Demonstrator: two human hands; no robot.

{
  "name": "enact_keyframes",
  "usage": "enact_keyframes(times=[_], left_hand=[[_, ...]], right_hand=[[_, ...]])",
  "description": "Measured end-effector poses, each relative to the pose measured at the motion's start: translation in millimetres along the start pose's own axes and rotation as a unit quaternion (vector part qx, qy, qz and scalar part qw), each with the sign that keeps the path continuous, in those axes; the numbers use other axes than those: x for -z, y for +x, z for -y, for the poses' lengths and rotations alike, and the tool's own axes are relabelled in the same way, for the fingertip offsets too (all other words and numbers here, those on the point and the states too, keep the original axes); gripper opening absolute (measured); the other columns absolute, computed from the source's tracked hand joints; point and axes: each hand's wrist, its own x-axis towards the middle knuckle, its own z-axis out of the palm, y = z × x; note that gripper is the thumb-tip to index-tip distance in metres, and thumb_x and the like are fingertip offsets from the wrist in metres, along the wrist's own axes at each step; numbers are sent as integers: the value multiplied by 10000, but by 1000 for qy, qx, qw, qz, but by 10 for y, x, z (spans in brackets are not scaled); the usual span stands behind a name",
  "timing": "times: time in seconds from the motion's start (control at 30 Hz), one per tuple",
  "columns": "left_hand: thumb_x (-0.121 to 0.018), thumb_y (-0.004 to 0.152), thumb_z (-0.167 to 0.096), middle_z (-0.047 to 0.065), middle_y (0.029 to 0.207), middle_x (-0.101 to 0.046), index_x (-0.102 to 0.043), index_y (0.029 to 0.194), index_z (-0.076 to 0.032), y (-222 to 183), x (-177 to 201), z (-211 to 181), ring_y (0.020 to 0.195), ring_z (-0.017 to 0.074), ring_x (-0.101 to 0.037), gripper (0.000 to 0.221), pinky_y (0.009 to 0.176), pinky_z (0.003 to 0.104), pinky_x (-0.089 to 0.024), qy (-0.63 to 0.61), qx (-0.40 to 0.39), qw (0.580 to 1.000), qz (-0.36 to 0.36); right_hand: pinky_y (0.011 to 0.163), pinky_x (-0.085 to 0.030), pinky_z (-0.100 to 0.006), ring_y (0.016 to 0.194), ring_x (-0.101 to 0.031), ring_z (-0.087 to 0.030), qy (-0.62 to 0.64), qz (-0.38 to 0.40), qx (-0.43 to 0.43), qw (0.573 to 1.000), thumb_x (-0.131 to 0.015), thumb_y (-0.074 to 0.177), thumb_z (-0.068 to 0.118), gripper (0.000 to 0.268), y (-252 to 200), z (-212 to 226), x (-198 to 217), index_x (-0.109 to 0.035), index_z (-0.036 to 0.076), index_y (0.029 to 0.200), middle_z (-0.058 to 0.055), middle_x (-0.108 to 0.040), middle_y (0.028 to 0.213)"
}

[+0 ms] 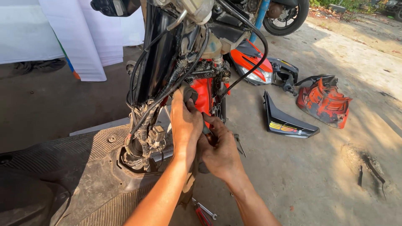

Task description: Repairing and cleaning motorcycle components using a cloth and screwdriver

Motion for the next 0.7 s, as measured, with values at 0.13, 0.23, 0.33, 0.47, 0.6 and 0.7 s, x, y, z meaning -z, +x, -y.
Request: enact_keyframes(times=[0.13,0.23,0.33,0.47,0.6,0.7], left_hand=[[-489,1004,-55,219,1236,-642,-554,1358,-100,107,-78,163,1240,398,-615,362,1038,483,-483,-55,4,998,-10],[-561,919,40,164,1237,-649,-583,1359,-107,185,-29,173,1243,306,-613,464,1060,453,-465,-100,8,995,1],[-460,926,-31,240,950,-707,-690,987,-31,202,67,83,993,363,-688,239,833,502,-507,-2,20,1000,-8],[-475,887,49,167,825,-653,-650,1074,-24,92,129,17,680,333,-648,266,586,418,-513,-78,13,997,10],[-458,712,106,81,775,-637,-651,1119,-33,75,273,120,640,246,-547,471,618,385,-482,0,-56,998,15],[-526,789,21,152,934,-757,-604,1309,-86,83,413,25,782,353,-714,536,697,468,-527,82,-14,995,61]], right_hand=[[564,-534,-303,671,-566,-134,-1,11,-13,1000,-620,930,81,388,66,58,51,-682,89,1314,-71,-640,708],[562,-556,-286,629,-590,-125,-14,23,-9,1000,-613,908,49,386,155,100,16,-692,72,1286,-71,-632,674],[543,-539,-285,623,-584,-120,-46,30,-4,999,-651,907,81,361,120,163,-34,-699,64,1265,-66,-644,682],[581,-534,-373,643,-631,-194,-72,4,7,997,-603,891,96,382,-48,92,-149,-643,58,1269,-138,-706,761],[488,-465,-301,565,-569,-132,-27,-41,13,999,-558,899,25,439,-130,14,-415,-586,66,1335,-59,-703,756],[592,-489,-275,661,-529,-105,63,-58,92,992,-505,874,-16,477,-178,-147,-645,-520,44,1347,-83,-672,1051]])
